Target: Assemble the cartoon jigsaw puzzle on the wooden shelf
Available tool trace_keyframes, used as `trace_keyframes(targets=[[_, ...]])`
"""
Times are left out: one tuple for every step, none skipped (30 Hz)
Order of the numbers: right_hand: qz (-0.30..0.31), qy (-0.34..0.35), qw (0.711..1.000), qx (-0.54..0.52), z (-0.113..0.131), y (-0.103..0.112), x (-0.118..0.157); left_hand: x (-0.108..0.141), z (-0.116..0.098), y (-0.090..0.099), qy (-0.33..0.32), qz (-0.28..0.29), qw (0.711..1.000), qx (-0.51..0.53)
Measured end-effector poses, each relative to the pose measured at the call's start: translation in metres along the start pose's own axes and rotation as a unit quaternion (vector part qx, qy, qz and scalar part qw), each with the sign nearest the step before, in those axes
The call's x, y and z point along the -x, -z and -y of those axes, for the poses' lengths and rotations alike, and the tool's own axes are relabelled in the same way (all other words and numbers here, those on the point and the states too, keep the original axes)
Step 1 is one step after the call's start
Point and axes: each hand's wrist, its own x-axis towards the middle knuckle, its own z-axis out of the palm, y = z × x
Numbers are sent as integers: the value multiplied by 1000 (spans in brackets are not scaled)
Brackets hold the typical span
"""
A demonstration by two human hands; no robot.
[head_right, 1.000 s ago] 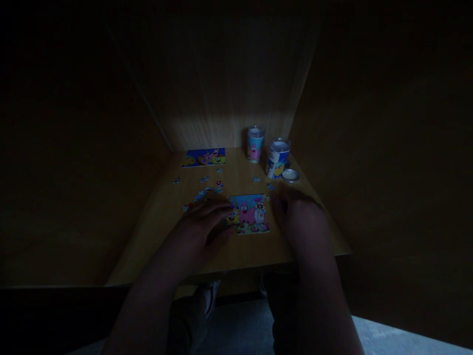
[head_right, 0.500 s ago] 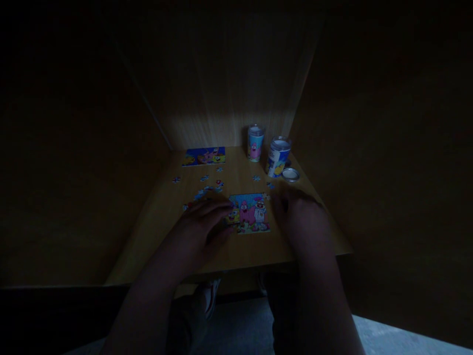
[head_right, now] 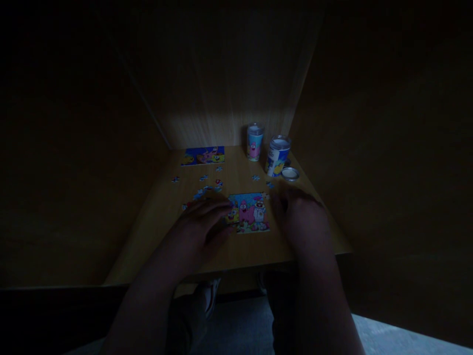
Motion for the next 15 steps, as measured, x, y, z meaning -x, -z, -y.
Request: trace_keyframes(targets=[[-1, 0, 1000, -1, 0, 0, 0, 0, 0, 0, 1, 0, 1000, 0], [-2, -1, 1000, -3, 0, 0, 0, 0, 0, 0, 1, 0, 1000, -1], [-2, -1, 1000, -4, 0, 0, 0, 0, 0, 0, 0, 1, 1000, -2], [-4, -2, 1000, -5, 0, 0, 0, 0, 0, 0, -2, -1, 1000, -2], [-4, -2, 1000, -6, 0, 0, 0, 0, 0, 0, -3, -2, 1000, -2], [-4, -3, 1000, -6, 0, 0, 0, 0, 0, 0, -3, -4, 1000, -3], [-4, -4, 1000, -5, 0, 0, 0, 0, 0, -1, -4, -7, 1000, -3], [-4, -6, 1000, -4, 0, 0, 0, 0, 0, -1, -4, -7, 1000, -2], [-4, -7, 1000, -3, 0, 0, 0, 0, 1, -1, -4, -6, 1000, -1], [-5, -6, 1000, -1, 0, 0, 0, 0, 1, -1, -4, -5, 1000, 0], [-6, -4, 1000, 0, 0, -1, 0, 0, 1, -1, -5, -4, 1000, 0], [-8, -2, 1000, 2, 0, -1, 0, 0, 1, -2, -6, -4, 1000, 0], [-9, 0, 1000, 2, 0, -1, 0, 1, 2, -2, -6, -5, 1000, -1], [-10, 2, 1000, 2, 0, -1, 0, 1, 2, -2, -6, -6, 1000, -1], [-10, 4, 1000, 2, 0, -1, 0, 1, 2, -2, -7, -8, 1000, -1]])
